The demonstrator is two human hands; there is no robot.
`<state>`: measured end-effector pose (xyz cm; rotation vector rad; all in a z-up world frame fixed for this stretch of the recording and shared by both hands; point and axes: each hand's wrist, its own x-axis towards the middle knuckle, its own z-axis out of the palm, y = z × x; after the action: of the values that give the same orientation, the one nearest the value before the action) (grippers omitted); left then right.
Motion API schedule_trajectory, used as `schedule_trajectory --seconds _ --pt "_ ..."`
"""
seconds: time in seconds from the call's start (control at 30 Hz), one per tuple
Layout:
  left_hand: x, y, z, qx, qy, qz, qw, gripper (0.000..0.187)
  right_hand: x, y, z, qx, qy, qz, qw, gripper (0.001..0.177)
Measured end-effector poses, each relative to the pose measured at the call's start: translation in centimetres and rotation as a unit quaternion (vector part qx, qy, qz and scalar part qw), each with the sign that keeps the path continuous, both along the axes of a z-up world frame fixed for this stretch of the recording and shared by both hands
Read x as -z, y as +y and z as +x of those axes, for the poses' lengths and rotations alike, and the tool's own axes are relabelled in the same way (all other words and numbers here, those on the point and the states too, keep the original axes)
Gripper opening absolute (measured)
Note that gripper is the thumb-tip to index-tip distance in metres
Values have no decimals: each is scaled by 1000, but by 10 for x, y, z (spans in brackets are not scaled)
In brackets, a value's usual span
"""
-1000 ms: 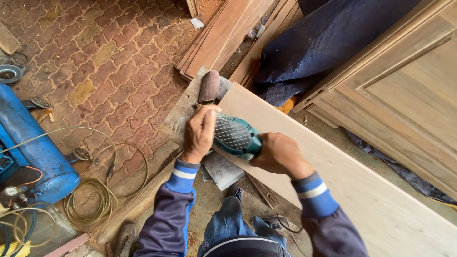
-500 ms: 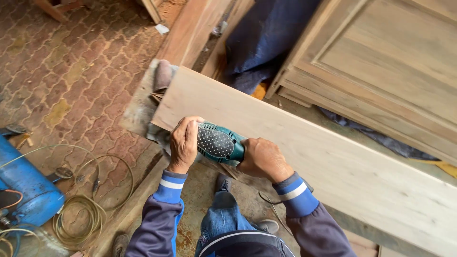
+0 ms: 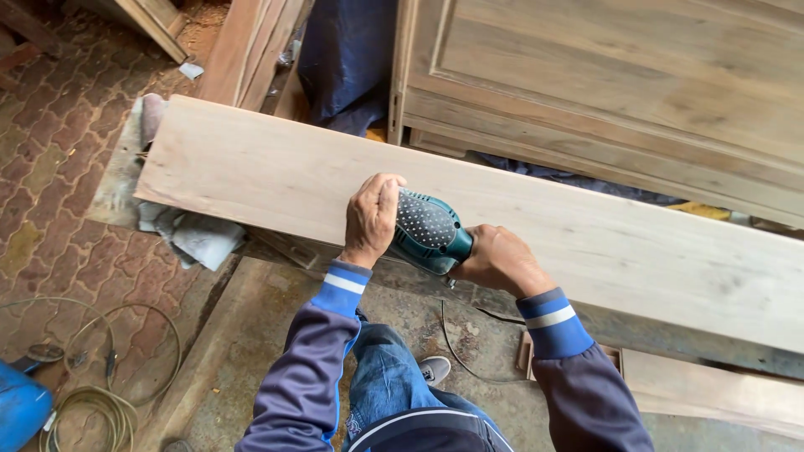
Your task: Sanding a long wooden plank using an electric orbital sander.
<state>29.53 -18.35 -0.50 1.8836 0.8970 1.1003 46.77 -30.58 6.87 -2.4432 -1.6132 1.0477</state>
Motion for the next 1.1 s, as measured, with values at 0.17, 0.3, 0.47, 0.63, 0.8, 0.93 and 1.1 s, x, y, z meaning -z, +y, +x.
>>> schedule_trajectory --seconds 0.17,0.3,0.47,0.63,0.8,0.93,1.1 --pt "9 -35 47 37 12 -1 999 32 6 -44 47 17 5 -6 1000 40" --pt "16 -58 72 41 50 -30 997 35 9 -66 73 60 41 -94 993 36" --pt "29 -77 90 69 46 -17 996 34 13 -87 96 40 33 -98 994 29" --pt "12 -92 89 78 51 -26 995 31 -5 -92 102 17 4 -97 995 33" --pt "3 -80 85 160 63 -227 959 24 -5 -98 101 18 0 -81 997 43" --pt "27 -80 76 245 116 44 961 24 -22 -112 88 104 38 -100 989 48" --pt "42 -57 34 74 286 117 948 74 -47 -175 117 205 27 -136 969 44"
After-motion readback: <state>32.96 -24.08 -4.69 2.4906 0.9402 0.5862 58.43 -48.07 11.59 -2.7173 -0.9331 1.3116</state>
